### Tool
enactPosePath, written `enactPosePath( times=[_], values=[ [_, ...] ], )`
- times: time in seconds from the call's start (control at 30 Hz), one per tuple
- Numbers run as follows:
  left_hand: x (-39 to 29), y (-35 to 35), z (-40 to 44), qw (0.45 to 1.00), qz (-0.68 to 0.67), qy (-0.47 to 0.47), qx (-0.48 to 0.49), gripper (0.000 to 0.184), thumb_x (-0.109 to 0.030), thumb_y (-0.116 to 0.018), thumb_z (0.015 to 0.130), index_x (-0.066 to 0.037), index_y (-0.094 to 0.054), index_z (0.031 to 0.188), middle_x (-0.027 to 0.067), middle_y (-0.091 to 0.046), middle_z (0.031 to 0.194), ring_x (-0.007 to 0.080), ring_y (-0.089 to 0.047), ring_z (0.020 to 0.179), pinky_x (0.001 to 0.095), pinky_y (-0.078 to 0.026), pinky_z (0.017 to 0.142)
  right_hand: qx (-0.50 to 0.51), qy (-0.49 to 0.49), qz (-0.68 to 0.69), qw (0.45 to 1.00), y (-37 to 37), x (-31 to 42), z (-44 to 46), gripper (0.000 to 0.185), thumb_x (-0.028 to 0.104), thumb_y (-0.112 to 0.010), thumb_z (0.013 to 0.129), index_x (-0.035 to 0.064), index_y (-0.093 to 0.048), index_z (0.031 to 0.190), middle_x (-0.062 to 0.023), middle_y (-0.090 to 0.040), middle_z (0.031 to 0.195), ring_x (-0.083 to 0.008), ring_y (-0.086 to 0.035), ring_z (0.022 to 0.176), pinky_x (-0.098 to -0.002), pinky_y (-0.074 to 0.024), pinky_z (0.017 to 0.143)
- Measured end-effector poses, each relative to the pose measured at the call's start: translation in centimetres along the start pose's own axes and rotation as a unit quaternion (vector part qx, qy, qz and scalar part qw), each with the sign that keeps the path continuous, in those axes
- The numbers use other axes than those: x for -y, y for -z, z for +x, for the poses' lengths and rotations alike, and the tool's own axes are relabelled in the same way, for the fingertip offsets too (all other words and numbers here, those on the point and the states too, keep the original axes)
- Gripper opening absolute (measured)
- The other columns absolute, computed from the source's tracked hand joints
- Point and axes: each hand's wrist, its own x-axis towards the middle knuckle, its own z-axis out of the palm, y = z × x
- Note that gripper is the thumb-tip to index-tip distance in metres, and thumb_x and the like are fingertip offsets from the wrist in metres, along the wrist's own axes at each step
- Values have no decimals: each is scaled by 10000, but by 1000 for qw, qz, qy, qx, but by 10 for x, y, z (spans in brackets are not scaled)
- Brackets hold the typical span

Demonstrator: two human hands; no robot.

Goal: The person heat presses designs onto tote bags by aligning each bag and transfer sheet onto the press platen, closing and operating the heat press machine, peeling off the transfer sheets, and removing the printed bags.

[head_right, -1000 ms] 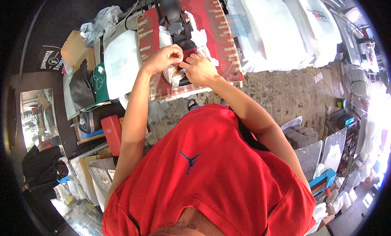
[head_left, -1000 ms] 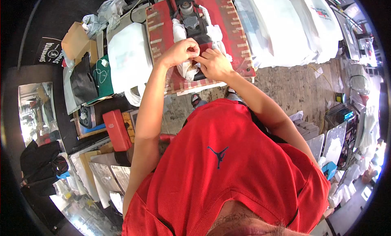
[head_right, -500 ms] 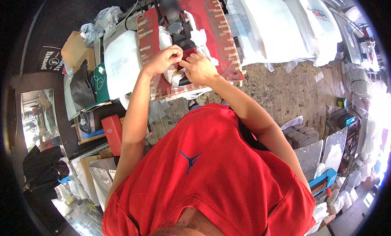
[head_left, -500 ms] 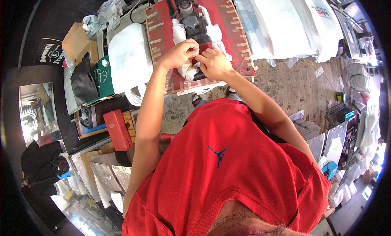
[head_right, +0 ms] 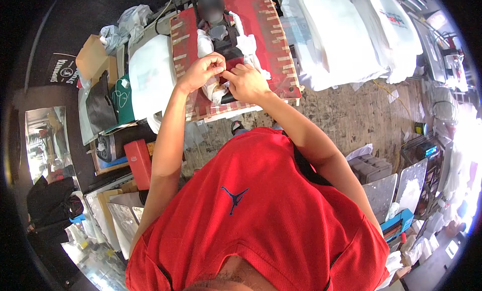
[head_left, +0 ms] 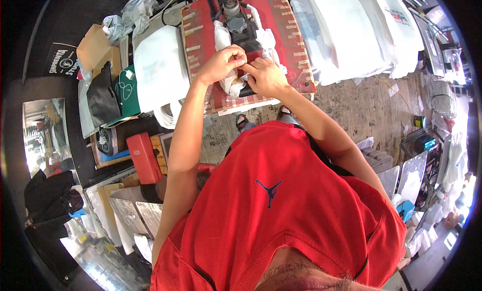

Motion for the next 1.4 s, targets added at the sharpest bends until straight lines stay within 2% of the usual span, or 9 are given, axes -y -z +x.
enactPosePath(
  times=[0.33,0.43,0.5,0.6,0.8,1.13,1.2,1.33,1.4],
  values=[
    [-4,0,0,1000,3,8,-3,52,9,-642,953,12,-621,906,5,-581,1039,92,-540,932,266,-468,878,11,-7,1,1000,-1,-1,-1,284,140,-654,794,120,-670,1076,-54,-647,870,-264,-628,929,-435,-503,866],
    [-7,-1,1,999,31,6,-9,66,9,-646,947,14,-608,893,4,-581,1014,93,-540,903,271,-475,843,16,-7,1,1000,0,0,-1,270,143,-648,797,123,-674,1066,-56,-652,878,-266,-627,938,-435,-504,876],
    [-6,0,4,996,89,1,9,92,-41,-662,941,12,-612,884,52,-595,962,155,-594,877,307,-498,823,16,-7,-1,1000,1,1,0,259,145,-646,800,124,-677,1056,-56,-654,882,-265,-628,940,-434,-505,876],
    [-8,0,7,992,127,-5,27,97,0,-638,938,7,-566,874,31,-565,972,122,-547,869,286,-475,795,18,-6,-6,1000,1,1,-1,237,149,-642,804,126,-683,1036,-54,-657,885,-262,-628,941,-434,-508,874],
    [-7,-1,7,988,148,-11,34,79,8,-615,936,5,-550,892,57,-549,947,167,-548,876,306,-472,810,8,7,-10,1000,3,2,0,219,145,-642,806,124,-688,1019,-51,-657,876,-257,-628,932,-432,-508,863],
    [1,-5,4,988,148,-33,1,56,10,-581,956,3,-535,924,51,-531,966,164,-528,891,291,-462,837,-3,3,0,1000,0,1,0,242,129,-648,801,113,-673,1042,-53,-648,857,-257,-630,915,-426,-507,860],
    [4,-4,5,990,138,-41,-8,92,-66,-611,967,8,-578,923,105,-581,975,234,-586,900,340,-484,833,0,0,1,1000,1,2,0,248,128,-648,799,113,-671,1045,-55,-649,858,-261,-631,913,-429,-508,859],
    [4,-4,3,995,91,-26,-24,74,-52,-610,978,6,-594,934,77,-578,990,187,-583,914,316,-484,844,8,-14,-3,1000,6,5,2,267,124,-647,792,109,-663,1058,-63,-650,862,-278,-636,908,-441,-513,854],
    [6,-5,2,999,25,-21,-19,28,-11,-590,989,4,-584,966,12,-550,1032,108,-518,932,268,-457,874,8,-14,-2,1000,7,5,3,271,121,-648,790,107,-660,1061,-65,-649,864,-283,-636,907,-443,-514,852]
  ],
)
